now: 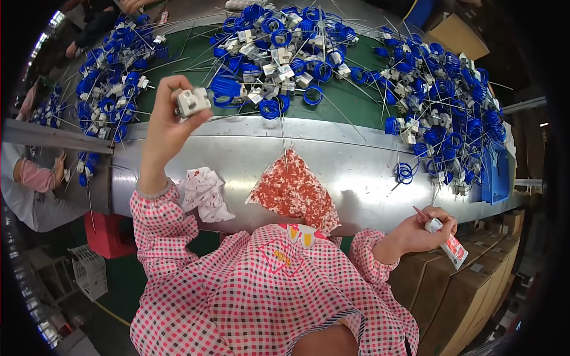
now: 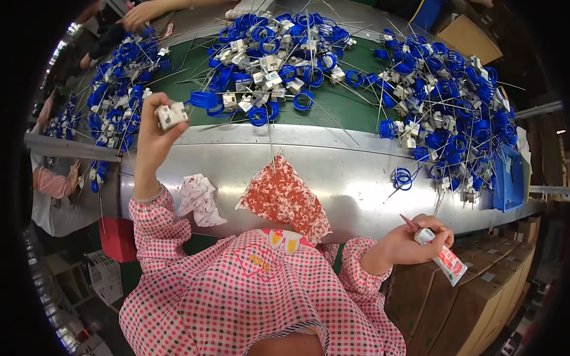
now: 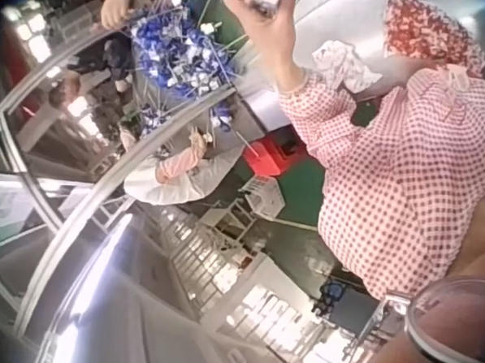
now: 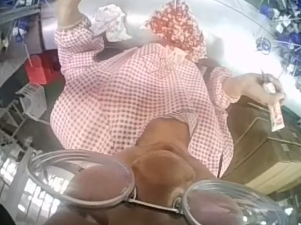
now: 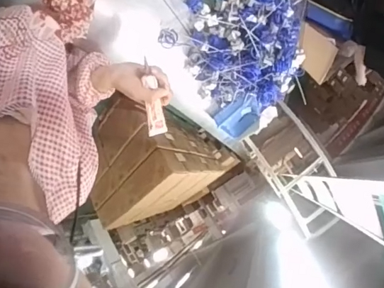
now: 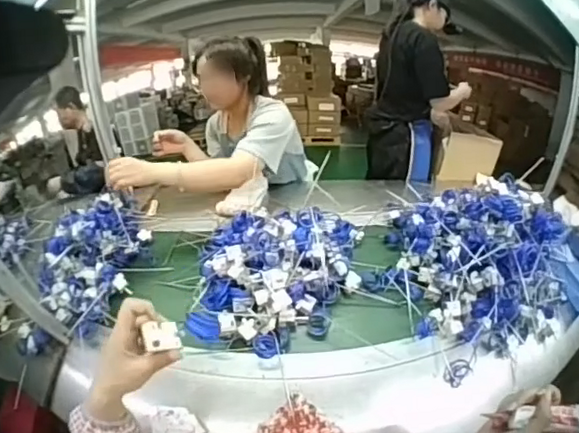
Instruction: Applying sealant and connecting blue coiled wires to small electronic components at an assembly line.
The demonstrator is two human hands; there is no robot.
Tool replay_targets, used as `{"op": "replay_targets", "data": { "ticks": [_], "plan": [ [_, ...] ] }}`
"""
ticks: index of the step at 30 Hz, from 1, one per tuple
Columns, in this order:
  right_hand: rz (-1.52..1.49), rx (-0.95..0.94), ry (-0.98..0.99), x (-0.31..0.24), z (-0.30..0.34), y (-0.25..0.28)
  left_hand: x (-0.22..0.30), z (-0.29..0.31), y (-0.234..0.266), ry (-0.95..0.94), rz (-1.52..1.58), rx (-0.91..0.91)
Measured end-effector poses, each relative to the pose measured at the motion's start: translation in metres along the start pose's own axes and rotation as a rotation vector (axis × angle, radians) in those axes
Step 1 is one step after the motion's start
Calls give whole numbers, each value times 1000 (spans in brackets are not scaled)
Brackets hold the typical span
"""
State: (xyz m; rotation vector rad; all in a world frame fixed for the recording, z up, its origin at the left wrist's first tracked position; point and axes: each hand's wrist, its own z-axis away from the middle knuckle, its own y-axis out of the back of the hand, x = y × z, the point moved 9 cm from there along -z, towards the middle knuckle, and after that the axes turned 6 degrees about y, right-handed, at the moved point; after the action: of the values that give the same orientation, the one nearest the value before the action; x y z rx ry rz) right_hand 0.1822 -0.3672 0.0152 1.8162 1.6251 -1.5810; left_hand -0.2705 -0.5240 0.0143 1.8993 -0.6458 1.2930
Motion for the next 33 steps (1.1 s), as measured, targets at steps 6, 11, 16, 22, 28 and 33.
{"op": "replay_targets", "data": {
  "ticks": [6,11,16,22,28,33],
  "plan": [
    [31,143,81,-11,-18,25,11,12,-15,-224,305,-76],
    [-7,117,58,-12,-17,19,-2,19,-71,-5,1119,-193],
    [-224,-104,100,-30,15,-48,8,36,-154,354,1155,-425],
    [-591,-459,8,-67,60,-95,53,78,-218,590,1036,-589],
    [-619,-473,53,-80,81,-91,70,101,-233,734,1045,-703],
    [-563,-548,-14,-82,89,-94,69,104,-233,742,868,-649]
  ]
}}
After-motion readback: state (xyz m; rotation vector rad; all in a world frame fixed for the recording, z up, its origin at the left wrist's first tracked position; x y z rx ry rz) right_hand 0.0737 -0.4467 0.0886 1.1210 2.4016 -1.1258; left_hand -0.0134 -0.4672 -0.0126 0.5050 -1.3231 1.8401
